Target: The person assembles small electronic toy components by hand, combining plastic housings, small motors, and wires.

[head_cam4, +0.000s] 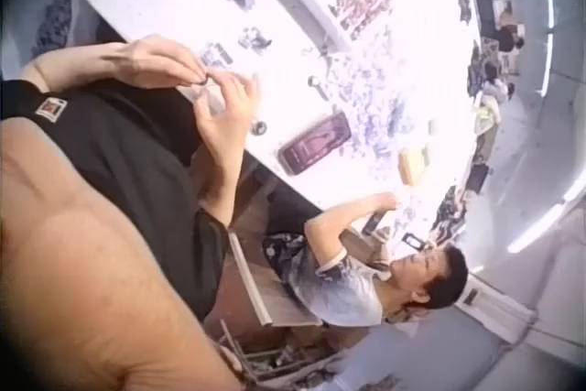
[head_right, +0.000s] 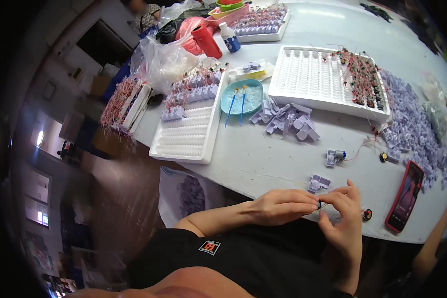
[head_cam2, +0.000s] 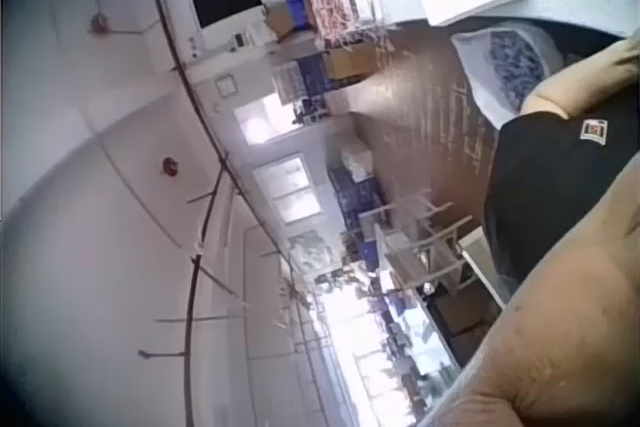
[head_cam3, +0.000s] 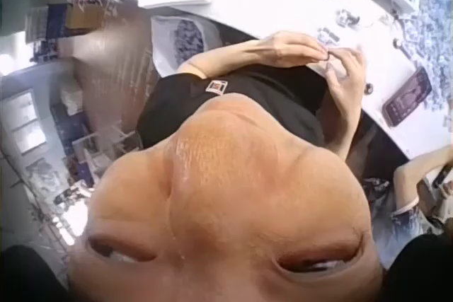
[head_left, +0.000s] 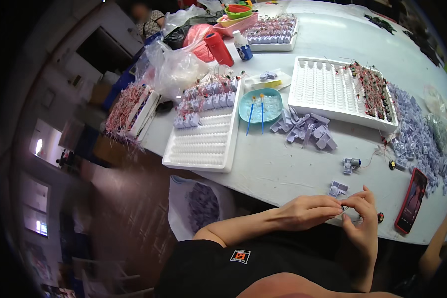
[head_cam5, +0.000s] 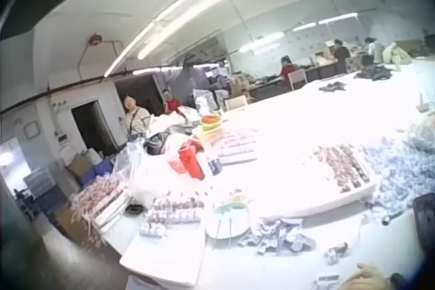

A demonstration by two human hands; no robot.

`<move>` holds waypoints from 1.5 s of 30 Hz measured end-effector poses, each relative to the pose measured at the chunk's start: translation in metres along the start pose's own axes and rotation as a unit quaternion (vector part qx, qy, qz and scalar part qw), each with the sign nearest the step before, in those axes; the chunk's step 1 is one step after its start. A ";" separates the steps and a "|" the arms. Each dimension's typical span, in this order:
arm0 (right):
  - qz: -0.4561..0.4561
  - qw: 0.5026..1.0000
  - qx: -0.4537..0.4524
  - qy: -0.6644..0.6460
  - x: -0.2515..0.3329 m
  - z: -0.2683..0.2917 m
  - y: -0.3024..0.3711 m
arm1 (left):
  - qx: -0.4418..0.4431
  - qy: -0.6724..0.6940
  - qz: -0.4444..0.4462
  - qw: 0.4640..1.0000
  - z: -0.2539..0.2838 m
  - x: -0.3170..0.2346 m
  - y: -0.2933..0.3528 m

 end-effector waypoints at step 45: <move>0.003 0.967 -0.050 0.250 -0.024 -0.013 -0.009 | 0.082 -0.093 0.219 0.968 0.011 0.058 -0.041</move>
Point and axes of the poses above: each hand's wrist, its own y-axis away from the middle knuckle, its own z-axis out of the back of the hand, x = y × z, the point moved 5 cm from there along -y, towards the middle knuckle, and after that the axes turned 15 degrees about z, right-handed, at the moved point
